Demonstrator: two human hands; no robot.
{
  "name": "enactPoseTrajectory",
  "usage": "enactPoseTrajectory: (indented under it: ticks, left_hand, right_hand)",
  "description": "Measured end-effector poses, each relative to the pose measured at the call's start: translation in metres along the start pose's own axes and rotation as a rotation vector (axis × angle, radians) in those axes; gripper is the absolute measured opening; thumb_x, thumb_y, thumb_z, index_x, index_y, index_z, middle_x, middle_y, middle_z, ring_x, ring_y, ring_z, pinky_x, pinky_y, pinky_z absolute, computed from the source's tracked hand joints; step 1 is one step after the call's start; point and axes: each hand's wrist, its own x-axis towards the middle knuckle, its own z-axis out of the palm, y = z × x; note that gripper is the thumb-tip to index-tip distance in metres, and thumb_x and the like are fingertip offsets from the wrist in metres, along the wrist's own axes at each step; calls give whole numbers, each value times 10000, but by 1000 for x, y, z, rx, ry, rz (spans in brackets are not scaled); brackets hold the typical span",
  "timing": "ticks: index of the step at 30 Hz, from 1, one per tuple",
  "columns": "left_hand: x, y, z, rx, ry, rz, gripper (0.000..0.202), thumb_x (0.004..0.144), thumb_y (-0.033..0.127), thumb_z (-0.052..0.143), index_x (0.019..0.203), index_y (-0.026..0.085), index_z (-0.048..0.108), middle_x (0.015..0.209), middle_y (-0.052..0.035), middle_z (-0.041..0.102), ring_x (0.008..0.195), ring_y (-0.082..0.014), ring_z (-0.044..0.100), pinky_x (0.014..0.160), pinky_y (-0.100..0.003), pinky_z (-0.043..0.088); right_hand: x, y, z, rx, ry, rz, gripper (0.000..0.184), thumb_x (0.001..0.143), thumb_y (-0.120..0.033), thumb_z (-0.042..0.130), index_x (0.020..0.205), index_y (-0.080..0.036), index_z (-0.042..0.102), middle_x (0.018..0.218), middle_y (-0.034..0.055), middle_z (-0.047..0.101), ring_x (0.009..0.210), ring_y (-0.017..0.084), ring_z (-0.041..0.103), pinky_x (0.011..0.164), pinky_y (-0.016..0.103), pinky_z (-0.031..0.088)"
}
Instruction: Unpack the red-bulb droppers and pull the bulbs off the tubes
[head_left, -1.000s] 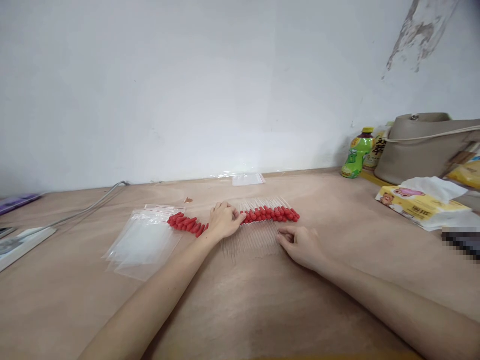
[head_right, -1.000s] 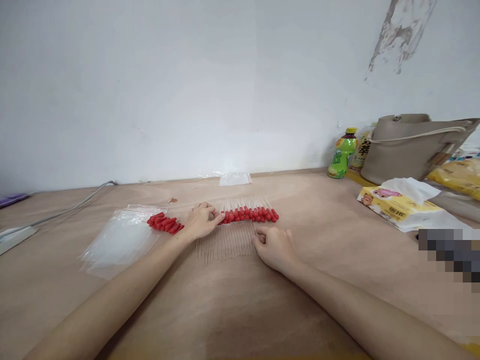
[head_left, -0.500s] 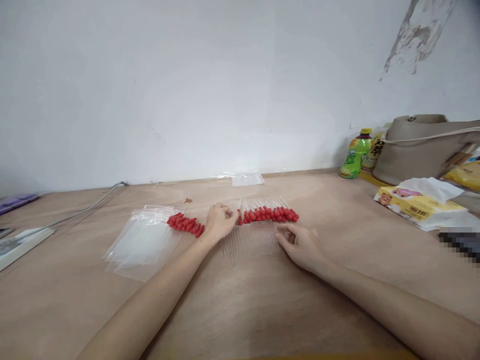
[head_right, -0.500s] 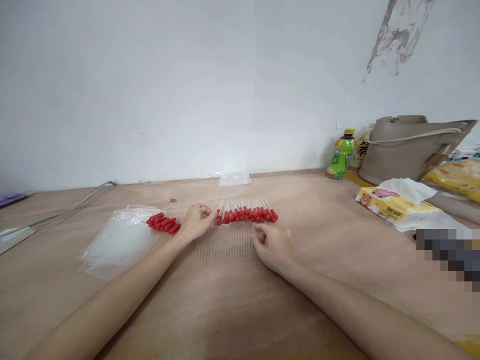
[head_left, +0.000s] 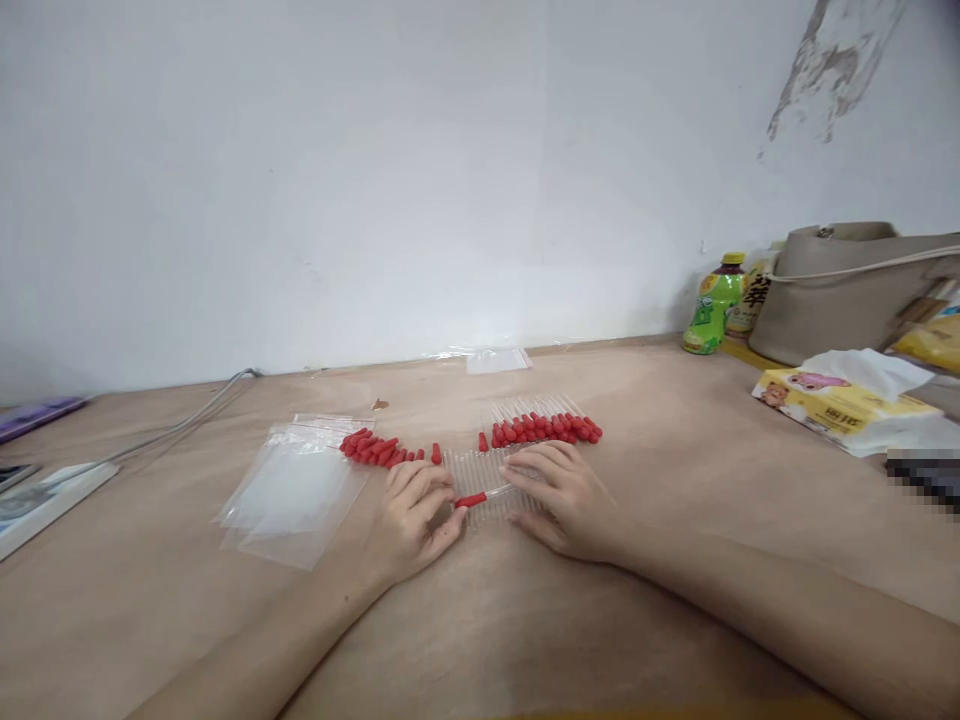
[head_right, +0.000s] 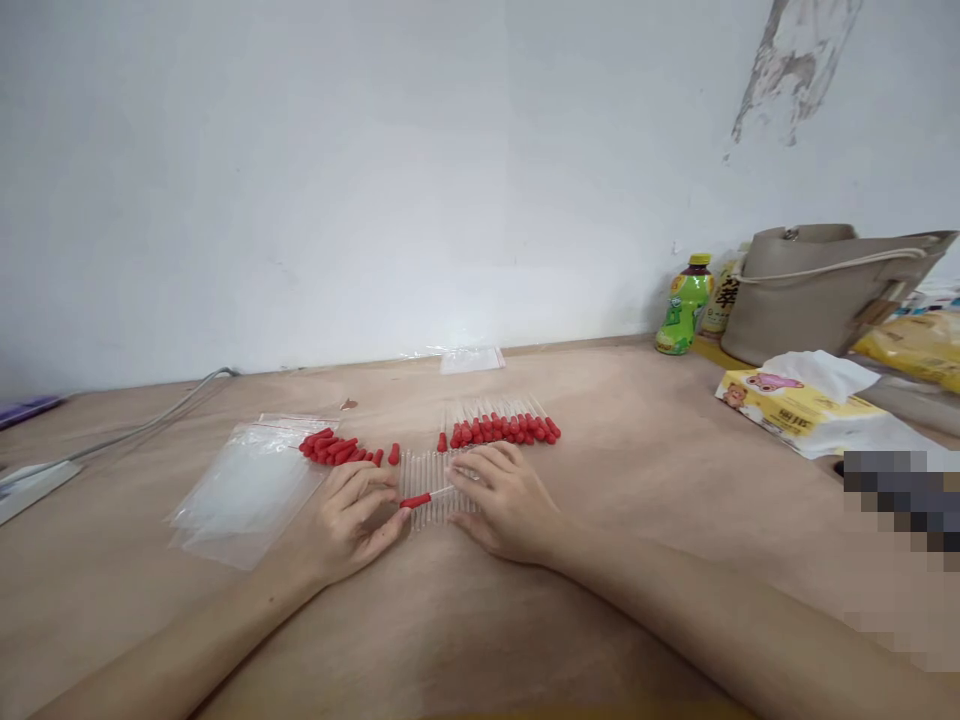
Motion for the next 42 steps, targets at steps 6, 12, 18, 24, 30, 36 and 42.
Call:
enactPoseTrajectory:
  ticks: [6,12,18,24,30,36,42]
  left_hand:
    - [0,2,7,-20,30,14,75,736,171,585,809,165,570,825,-58,623,815,-190,536,735,-358,436]
    - [0,4,19,-71,-79,28,258,766,235,589,1017,176,572,973,-66,634,993,-215,534,920,-435,380]
    - [-1,4,26,-81,-26,135,155,794,174,576,947,171,593,911,-29,682,940,-174,602,932,-391,415]
    - [3,10,22,-85,-15,179,135,797,149,555,926,155,593,912,-37,689,984,-188,599,990,-416,373]
    - [1,14,16,-135,-109,160,107,813,140,502,867,160,593,849,-30,688,1017,-188,585,1083,-471,196]
    - [-2,14,12,-162,-161,138,119,814,123,482,856,152,590,821,-27,683,1036,-187,573,1100,-467,128]
    - [1,16,8,-198,-200,120,149,833,131,444,830,159,591,750,-17,678,1014,-185,587,1098,-467,126]
  right_hand:
    - [-1,-3,11,8,56,61,105,824,-230,538,801,-190,633,838,15,648,850,164,521,850,380,345]
    - [-1,-7,9,77,41,73,125,824,-245,532,774,-193,634,797,9,648,822,159,521,861,388,333]
    - [0,-9,12,98,38,36,134,826,-271,532,861,-198,639,843,6,677,852,168,556,898,405,335]
    - [-3,-7,19,124,32,-43,177,852,-225,491,943,-167,632,946,38,680,930,167,590,840,330,451]
    - [-5,-8,18,145,14,-121,188,867,-200,457,867,-127,629,912,91,682,934,158,613,893,300,473]
    - [-5,-11,15,151,2,-163,161,868,-186,455,866,-131,607,885,65,676,994,152,584,951,294,443]
    - [-6,-10,15,109,20,-202,143,861,-166,465,889,-109,594,888,75,670,1011,155,573,981,306,425]
